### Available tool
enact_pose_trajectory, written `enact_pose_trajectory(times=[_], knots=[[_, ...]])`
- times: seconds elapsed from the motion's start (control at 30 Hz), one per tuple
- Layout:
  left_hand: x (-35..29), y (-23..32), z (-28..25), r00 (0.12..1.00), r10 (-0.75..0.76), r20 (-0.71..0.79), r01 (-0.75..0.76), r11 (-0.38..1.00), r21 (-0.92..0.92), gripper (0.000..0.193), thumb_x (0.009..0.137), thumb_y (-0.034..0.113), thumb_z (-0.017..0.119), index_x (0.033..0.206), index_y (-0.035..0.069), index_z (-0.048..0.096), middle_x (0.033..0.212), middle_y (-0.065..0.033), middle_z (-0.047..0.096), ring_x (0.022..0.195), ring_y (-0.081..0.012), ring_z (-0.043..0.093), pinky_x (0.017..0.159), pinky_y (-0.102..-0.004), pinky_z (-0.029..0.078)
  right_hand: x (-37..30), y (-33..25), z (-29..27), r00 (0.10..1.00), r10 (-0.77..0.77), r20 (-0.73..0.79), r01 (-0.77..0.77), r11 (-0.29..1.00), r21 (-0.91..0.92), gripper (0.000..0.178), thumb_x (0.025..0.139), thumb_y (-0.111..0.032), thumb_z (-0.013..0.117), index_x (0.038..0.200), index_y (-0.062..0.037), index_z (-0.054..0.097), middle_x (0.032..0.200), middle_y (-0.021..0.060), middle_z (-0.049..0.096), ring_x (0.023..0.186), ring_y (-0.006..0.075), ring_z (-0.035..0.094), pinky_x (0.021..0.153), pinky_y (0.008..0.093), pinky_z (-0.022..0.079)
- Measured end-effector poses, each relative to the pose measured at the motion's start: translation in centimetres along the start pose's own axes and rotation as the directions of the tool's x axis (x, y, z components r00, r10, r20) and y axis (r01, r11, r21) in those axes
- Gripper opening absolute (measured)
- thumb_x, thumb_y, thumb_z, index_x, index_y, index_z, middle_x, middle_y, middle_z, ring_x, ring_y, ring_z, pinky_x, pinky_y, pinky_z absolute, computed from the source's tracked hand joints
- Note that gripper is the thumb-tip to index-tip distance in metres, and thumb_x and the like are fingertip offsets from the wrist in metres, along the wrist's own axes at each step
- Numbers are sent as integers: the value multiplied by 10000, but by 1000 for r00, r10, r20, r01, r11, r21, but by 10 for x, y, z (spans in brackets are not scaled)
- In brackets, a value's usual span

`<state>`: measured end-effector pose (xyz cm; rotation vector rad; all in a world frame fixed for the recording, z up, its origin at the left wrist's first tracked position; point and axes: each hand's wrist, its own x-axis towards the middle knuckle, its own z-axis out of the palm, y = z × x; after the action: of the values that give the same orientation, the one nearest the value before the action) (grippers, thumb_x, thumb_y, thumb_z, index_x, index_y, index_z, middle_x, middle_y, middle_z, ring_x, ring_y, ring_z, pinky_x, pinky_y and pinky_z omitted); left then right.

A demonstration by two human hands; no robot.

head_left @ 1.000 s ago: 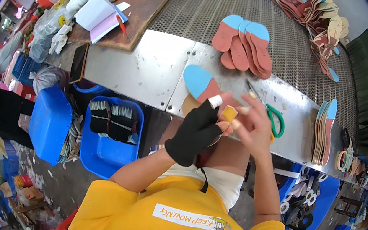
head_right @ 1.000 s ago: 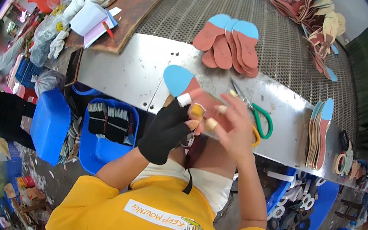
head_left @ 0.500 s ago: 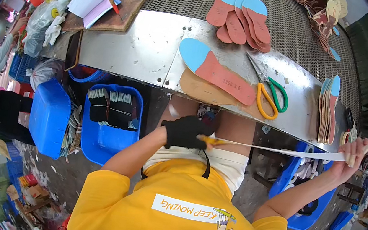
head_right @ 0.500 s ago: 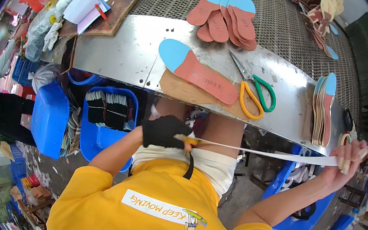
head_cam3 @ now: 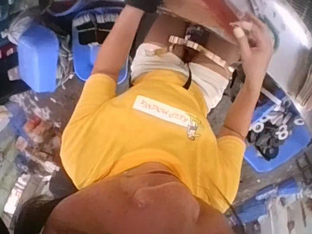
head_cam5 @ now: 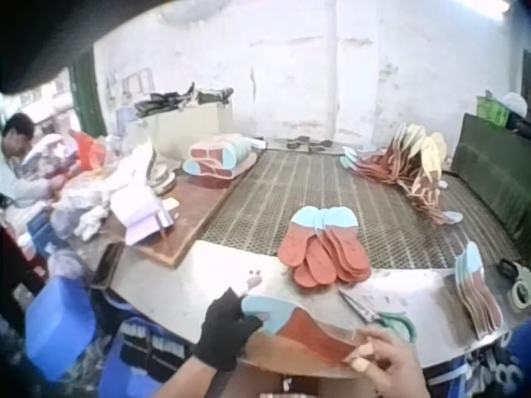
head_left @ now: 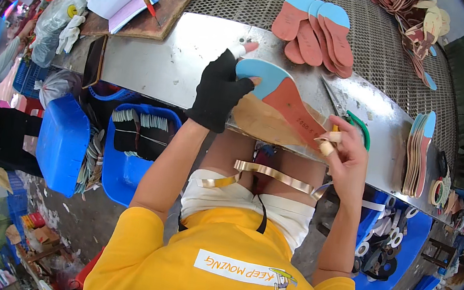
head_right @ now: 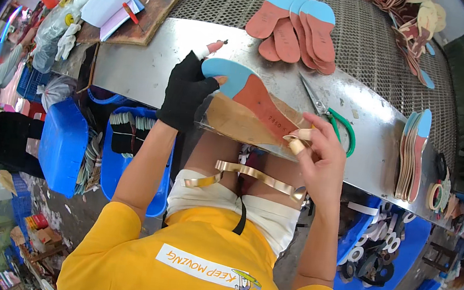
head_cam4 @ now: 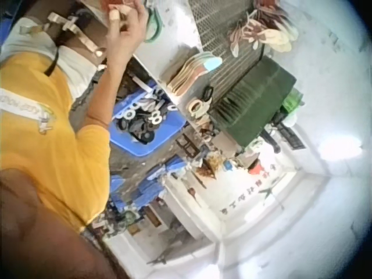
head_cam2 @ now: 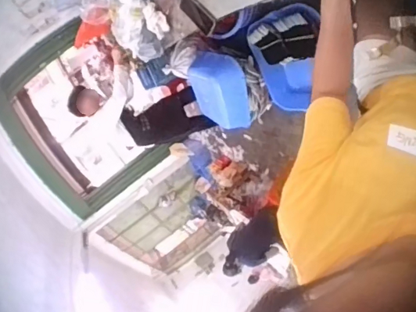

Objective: Applying adhesive and tape to shoe insoles/components during manufacturing.

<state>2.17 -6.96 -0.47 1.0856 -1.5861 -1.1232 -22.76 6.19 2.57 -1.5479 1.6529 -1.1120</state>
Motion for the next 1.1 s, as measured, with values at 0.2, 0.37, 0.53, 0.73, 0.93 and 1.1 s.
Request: enact_pose_trajectory(times=[0.2, 0.37, 0.53, 0.73, 0.93, 1.1], knots=[[1, -6, -23, 971, 225, 87, -239, 944, 226, 360, 714, 84, 685, 1072, 95, 649, 785, -81, 618, 675, -208, 594, 653, -321, 491, 8, -1, 14, 990, -133, 48, 141, 954, -264, 170, 722, 30, 647, 884, -17, 666, 986, 63, 645, 720, 161, 584, 619, 273, 453], [-4, 18, -19, 945, 289, 151, -326, 824, 462, 375, 690, 12, 664, 1056, 97, 654, 844, -89, 580, 804, -237, 626, 724, -323, 505, 6, -12, 5, 996, -45, -75, 66, 949, 307, 143, 806, 8, 644, 949, 18, 642, 994, 53, 651, 810, 86, 597, 702, 224, 476], [-16, 14, -12, 972, 225, 71, -236, 936, 263, 288, 716, 34, 687, 998, 78, 647, 899, -91, 604, 813, -275, 628, 728, -341, 505, 39, -41, 33, 986, 98, 137, -135, 945, 296, 134, 850, -54, 641, 956, 27, 639, 845, 37, 660, 749, 81, 626, 666, 207, 485], [-14, 2, -13, 954, 296, 55, -298, 905, 304, 251, 743, 50, 701, 988, 61, 645, 900, -89, 636, 820, -222, 647, 726, -310, 508, 67, -37, 69, 991, 93, 98, -108, 981, 163, 131, 821, -76, 679, 922, 6, 674, 758, -24, 603, 588, 23, 465, 542, 199, 378], [-9, 2, -13, 973, 186, 134, -209, 959, 190, 215, 776, 68, 696, 985, 51, 647, 865, -82, 678, 775, -168, 658, 727, -286, 513, 68, -37, 79, 997, -79, -14, 80, 997, 15, 144, 766, -54, 721, 893, 5, 688, 723, 2, 526, 589, 46, 420, 516, 218, 331], [-9, 0, -16, 973, 171, 155, -196, 967, 163, 207, 775, 46, 691, 979, 50, 651, 859, -90, 682, 773, -159, 664, 726, -278, 516, 63, -43, 90, 961, -260, -90, 238, 950, -200, 151, 763, -61, 717, 903, -23, 677, 785, 46, 567, 581, 130, 495, 540, 256, 399]])
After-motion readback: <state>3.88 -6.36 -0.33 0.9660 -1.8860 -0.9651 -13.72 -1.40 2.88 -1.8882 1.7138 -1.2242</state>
